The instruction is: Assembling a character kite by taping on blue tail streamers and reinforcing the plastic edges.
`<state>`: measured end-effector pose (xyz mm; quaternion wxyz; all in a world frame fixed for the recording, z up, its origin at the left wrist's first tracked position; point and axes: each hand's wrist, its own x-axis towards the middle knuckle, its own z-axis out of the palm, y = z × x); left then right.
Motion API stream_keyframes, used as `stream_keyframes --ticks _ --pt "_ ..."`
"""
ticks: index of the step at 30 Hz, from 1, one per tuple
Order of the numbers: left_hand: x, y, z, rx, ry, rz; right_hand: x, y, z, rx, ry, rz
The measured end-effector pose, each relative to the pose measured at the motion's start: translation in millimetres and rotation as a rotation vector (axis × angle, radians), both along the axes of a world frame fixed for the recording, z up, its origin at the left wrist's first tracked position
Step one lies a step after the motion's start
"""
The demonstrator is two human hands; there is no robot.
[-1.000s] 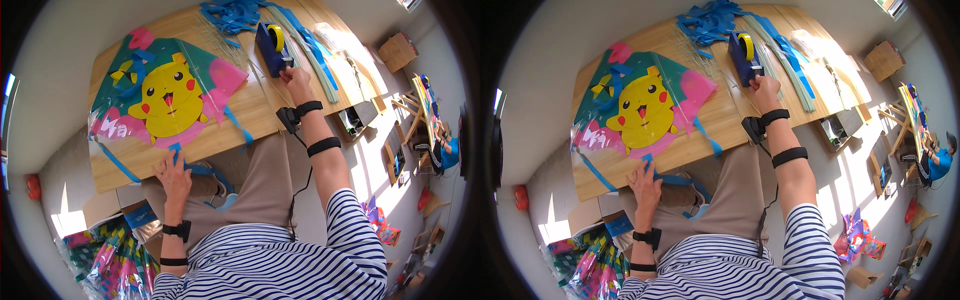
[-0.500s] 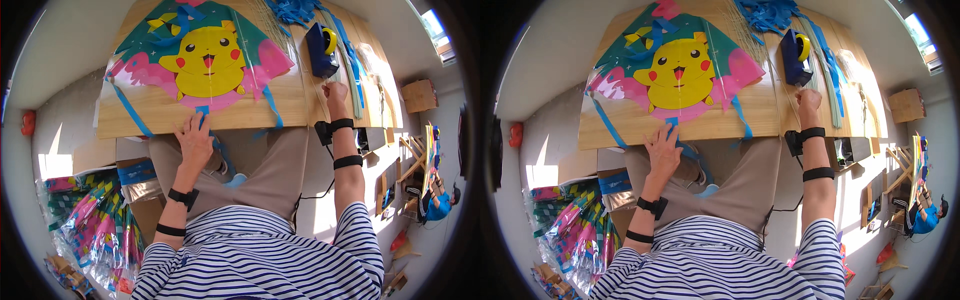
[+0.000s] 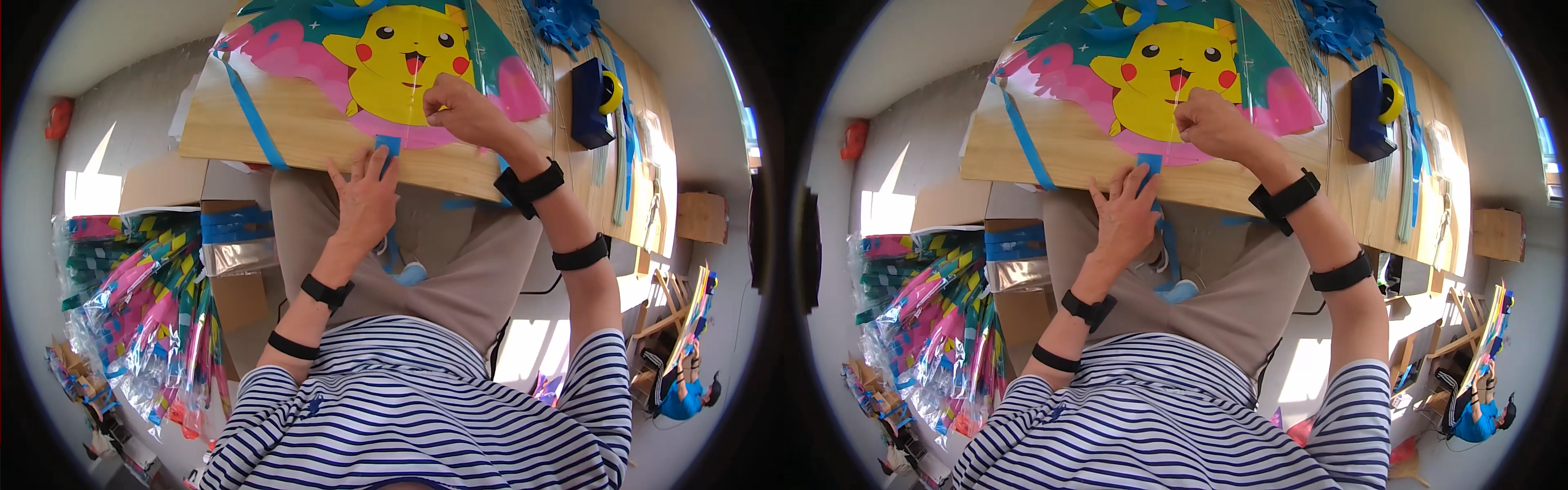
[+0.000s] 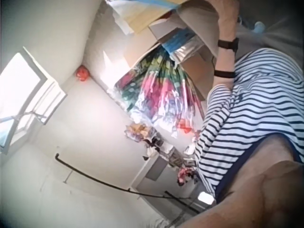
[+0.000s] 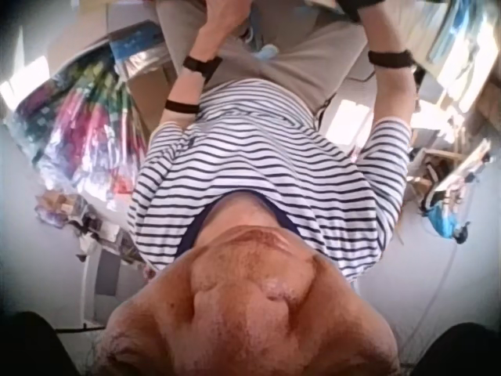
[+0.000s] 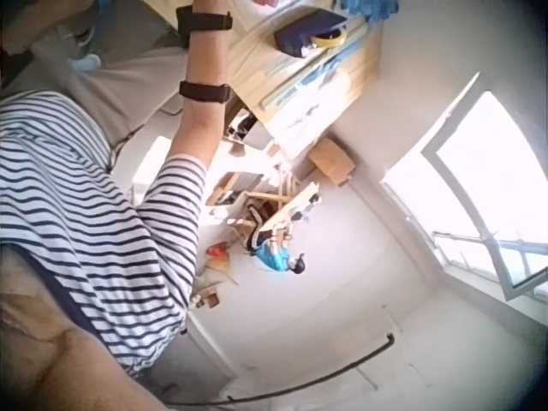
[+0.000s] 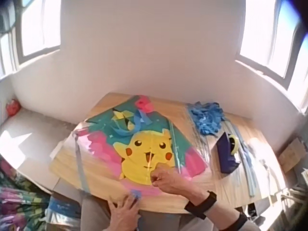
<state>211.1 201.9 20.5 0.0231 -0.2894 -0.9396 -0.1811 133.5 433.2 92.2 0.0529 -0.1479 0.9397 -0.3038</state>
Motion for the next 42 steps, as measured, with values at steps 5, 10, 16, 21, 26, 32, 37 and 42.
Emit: stream_keyframes --ticks 5,10,16,21,26,32,37,42 --pt "-1 0 0 0.086 -0.013 0.019 -17 -37 -18 0.282 0.061 0.167" --pt "-2 -1 1 0.117 -0.024 0.021 -29 -51 -29 0.439 0.126 0.316" --pt "-4 -2 -4 0.088 0.018 0.013 -37 -59 -33 0.479 0.094 0.379" --pt "-4 -1 -6 0.086 0.029 0.020 -38 -60 -38 0.476 0.089 0.381" --pt "-4 -1 -7 0.085 0.023 0.023 -39 -60 -42 0.483 0.081 0.384" --pt "-5 -1 -3 0.094 0.000 0.020 -43 -60 -42 0.553 0.083 0.430" --pt "-7 0 -1 0.096 0.003 0.018 -42 -63 -41 0.513 0.079 0.397" --pt "-9 2 1 0.093 -0.018 0.011 -44 -60 -43 0.532 0.095 0.421"
